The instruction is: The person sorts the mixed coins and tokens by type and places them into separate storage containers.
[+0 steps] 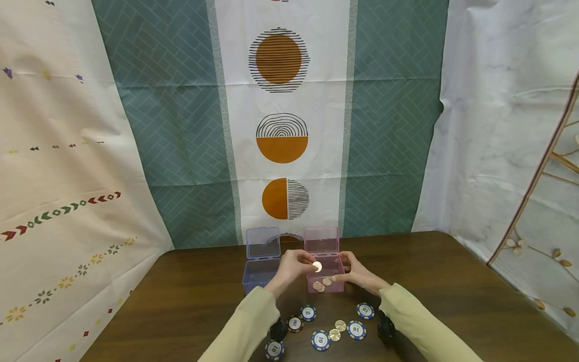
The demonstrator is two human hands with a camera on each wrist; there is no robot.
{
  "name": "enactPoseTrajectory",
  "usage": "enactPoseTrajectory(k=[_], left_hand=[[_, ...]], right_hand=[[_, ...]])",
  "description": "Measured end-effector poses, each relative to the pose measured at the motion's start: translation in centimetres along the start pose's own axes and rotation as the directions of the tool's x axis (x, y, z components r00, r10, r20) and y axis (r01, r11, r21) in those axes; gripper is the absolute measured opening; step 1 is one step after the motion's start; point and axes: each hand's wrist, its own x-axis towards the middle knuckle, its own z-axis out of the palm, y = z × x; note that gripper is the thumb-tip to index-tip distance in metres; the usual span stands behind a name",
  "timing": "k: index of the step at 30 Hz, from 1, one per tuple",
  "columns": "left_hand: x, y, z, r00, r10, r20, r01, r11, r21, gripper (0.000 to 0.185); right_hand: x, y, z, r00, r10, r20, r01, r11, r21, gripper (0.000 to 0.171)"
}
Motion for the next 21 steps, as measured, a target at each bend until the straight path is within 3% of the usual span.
enactPoseTrajectory(k=[13, 17, 21], left_hand=[[0.32, -0.17, 0.00, 0.992, -0.026, -0.125, 0.034, 0.997, 0.066, 0.011], [0.19, -0.19, 0.01, 0.989, -0.048, -0.141, 0.051, 0.999, 0.020, 0.014], [0.08, -0.26, 0.11, 0.991, -0.059, -0.118, 0.051, 0.997, -0.064, 0.016]], right_hand=[[-0.04, -0.07, -0.07, 1.000, -0.012, 0.017, 0.012, 1.000, 0.012, 0.074], [0.04, 0.02, -0.06, 1.000, -0.014, 0.022, 0.014, 1.000, 0.014, 0.075], [0.03, 0.06, -0.10, 1.000, -0.010, 0.011, 0.010, 1.000, 0.009, 0.074]])
